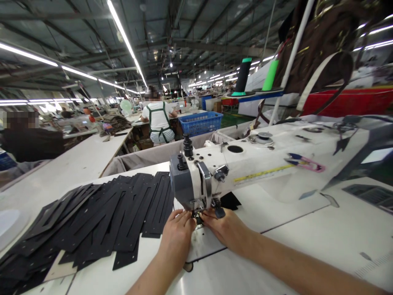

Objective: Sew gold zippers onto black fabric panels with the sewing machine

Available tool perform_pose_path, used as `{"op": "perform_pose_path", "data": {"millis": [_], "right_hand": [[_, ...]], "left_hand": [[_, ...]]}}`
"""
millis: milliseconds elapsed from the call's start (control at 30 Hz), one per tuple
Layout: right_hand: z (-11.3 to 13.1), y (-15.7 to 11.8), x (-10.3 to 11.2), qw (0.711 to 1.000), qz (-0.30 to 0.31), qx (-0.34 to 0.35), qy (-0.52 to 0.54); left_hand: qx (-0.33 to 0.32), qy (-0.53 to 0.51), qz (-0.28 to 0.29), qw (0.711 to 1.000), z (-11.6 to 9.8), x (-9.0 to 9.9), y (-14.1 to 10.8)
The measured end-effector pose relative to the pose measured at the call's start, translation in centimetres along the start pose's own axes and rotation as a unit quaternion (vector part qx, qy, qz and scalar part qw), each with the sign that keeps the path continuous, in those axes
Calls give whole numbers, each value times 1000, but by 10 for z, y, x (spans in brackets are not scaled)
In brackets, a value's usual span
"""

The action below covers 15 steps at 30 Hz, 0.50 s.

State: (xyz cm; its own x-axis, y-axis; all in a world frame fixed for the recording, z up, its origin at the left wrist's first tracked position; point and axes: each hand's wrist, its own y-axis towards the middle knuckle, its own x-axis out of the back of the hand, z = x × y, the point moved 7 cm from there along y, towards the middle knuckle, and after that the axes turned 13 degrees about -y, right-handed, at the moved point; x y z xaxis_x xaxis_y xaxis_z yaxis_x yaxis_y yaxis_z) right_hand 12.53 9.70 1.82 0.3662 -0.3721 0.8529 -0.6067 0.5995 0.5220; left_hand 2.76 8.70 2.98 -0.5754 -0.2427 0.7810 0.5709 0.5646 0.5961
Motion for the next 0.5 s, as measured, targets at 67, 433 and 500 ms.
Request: {"op": "perform_pose_path", "data": {"millis": [67, 433, 500], "right_hand": [[-2, 0, 1, 1000, 5, 4, 8], [-5, -51, 39, 975, 22, -42, -216], [22, -74, 42, 987, 16, -31, -156]], "left_hand": [[3, 0, -14, 1000, 4, 0, -2], [-7, -28, 59, 998, -60, -1, 2], [-18, -95, 88, 991, -76, -11, -1]]}}
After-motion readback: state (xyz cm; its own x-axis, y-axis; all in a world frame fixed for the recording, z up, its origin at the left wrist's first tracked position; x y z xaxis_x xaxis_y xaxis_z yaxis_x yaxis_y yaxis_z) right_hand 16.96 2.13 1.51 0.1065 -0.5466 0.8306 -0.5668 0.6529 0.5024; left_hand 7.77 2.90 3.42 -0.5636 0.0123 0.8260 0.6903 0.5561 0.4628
